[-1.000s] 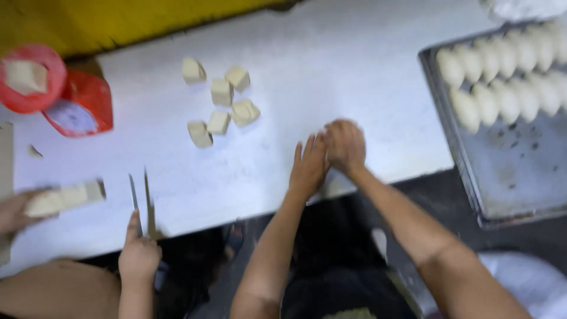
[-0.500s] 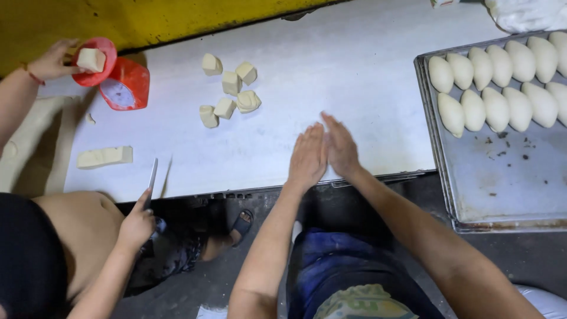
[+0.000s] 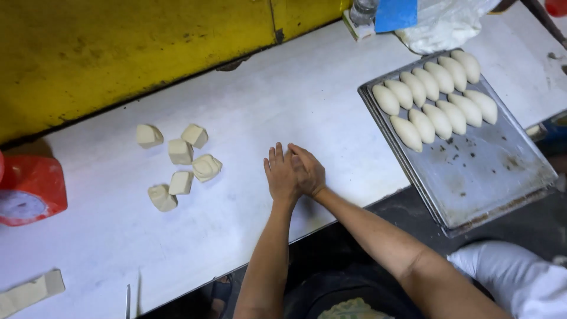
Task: Shaping pre-cut dough pieces into buns and arranging them on a baking tray
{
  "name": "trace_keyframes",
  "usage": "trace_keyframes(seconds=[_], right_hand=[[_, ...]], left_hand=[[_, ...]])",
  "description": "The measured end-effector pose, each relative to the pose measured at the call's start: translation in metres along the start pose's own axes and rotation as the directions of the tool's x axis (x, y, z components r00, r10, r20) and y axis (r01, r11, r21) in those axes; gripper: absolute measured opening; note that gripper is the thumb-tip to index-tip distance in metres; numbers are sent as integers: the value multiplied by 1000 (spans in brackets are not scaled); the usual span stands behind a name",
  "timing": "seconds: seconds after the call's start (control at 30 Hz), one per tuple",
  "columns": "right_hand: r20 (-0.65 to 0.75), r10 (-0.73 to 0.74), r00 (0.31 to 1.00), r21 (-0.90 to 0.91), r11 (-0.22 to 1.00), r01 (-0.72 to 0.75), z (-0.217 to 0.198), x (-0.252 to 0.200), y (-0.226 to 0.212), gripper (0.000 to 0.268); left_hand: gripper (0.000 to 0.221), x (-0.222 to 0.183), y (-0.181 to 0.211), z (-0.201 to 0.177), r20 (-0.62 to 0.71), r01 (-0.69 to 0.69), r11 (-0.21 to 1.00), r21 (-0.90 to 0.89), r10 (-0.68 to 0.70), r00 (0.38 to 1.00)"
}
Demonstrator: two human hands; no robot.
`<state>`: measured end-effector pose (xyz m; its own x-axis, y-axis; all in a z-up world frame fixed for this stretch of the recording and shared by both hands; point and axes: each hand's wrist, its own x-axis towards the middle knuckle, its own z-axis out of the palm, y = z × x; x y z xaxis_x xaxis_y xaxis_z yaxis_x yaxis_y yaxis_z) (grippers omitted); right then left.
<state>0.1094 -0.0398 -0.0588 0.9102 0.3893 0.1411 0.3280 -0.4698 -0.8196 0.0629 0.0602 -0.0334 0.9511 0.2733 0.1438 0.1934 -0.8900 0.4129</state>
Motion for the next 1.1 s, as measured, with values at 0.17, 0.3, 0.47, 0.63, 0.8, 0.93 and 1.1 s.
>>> trace_keyframes(seconds=[0.17,0.3,0.47,0.63,0.8,0.93,1.1], right_hand=[[182,-184,966,-231,947,224,-17,-59,-6,54],[367,-309,877,-147,912,383,-49,-89,-31,83],[149,-249,957,-91,960,264,-25,-35,-30,75],[150,-227,962,-67,969,239,-32,-68,-17,68],[34,-369,929,-62,927,370,-14,-29,2,57],[107,-227,968,109,970,215,-32,-54,-22,58],[118,-401,908,-233,878,418,34,-59,109,50]], left_hand=[[51,-63,7,-3,-11,-80,993,91,81,997],[63,-97,-20,-4,175,-267,964,21,259,950],[56,-26,-22,25,-27,-229,972,-53,228,973],[54,-74,-7,23,-3,-214,968,-130,215,977],[52,-29,-17,49,-204,-181,977,-113,155,967],[47,-53,1,43,-233,-95,980,-172,53,971],[30,-45,-10,77,-388,-52,988,147,106,915]])
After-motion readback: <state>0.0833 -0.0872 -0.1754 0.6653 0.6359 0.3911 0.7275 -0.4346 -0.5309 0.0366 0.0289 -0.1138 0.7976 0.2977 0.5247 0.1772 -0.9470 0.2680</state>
